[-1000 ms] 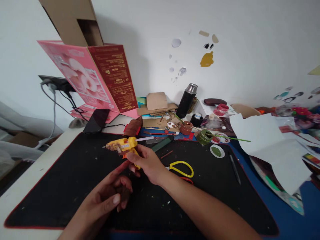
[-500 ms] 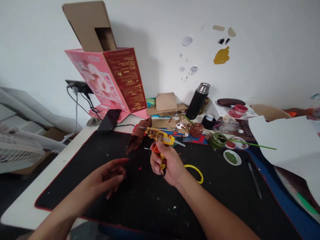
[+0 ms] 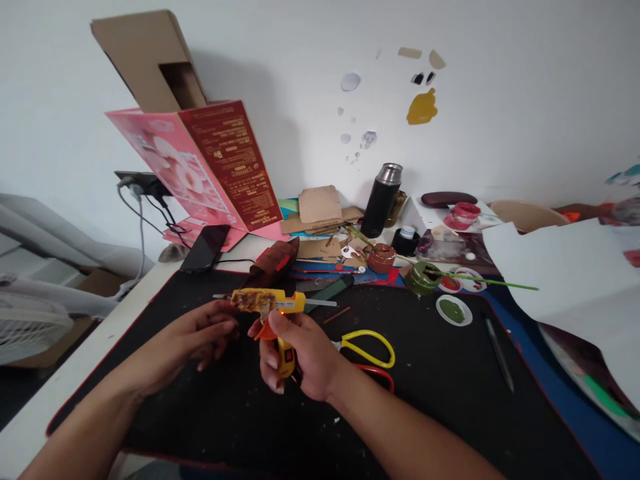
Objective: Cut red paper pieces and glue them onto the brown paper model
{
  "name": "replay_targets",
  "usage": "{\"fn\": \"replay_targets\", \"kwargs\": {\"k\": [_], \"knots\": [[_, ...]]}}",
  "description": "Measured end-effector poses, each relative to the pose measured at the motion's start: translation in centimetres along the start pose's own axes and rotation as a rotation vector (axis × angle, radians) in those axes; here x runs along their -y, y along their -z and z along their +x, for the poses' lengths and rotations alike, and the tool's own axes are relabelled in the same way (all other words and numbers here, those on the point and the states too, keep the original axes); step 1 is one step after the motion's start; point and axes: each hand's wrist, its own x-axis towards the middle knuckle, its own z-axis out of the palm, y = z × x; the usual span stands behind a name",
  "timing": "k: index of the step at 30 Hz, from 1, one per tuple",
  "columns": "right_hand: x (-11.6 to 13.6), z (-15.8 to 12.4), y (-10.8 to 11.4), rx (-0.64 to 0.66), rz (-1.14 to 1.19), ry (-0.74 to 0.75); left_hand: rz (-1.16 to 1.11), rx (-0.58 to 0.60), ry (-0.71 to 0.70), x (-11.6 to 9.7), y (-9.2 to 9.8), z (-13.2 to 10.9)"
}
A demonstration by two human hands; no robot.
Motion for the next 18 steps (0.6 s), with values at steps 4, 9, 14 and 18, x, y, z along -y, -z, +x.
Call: {"fn": "replay_targets", "kwargs": {"k": [4, 9, 14, 18], "knots": [[0.1, -0.2, -0.2, 0.021, 0.032, 0.007, 0.003, -0.098, -0.010, -0.1, 0.6, 0.2], [0.0, -0.2, -0.4, 0.025, 0.007, -0.034, -0.034, -0.032, -0.021, 0.0, -0.6, 1.5], [-0.2, -0.2, -0.5, 0.029, 0.004, -0.038, -0.079, -0.013, -0.015, -0.2, -1.8, 2.5], [-0.4, -0.3, -0.7, 0.049, 0.008, -0.059, -0.117, 0.025, -0.057, -0.7, -2.9, 2.8]]}}
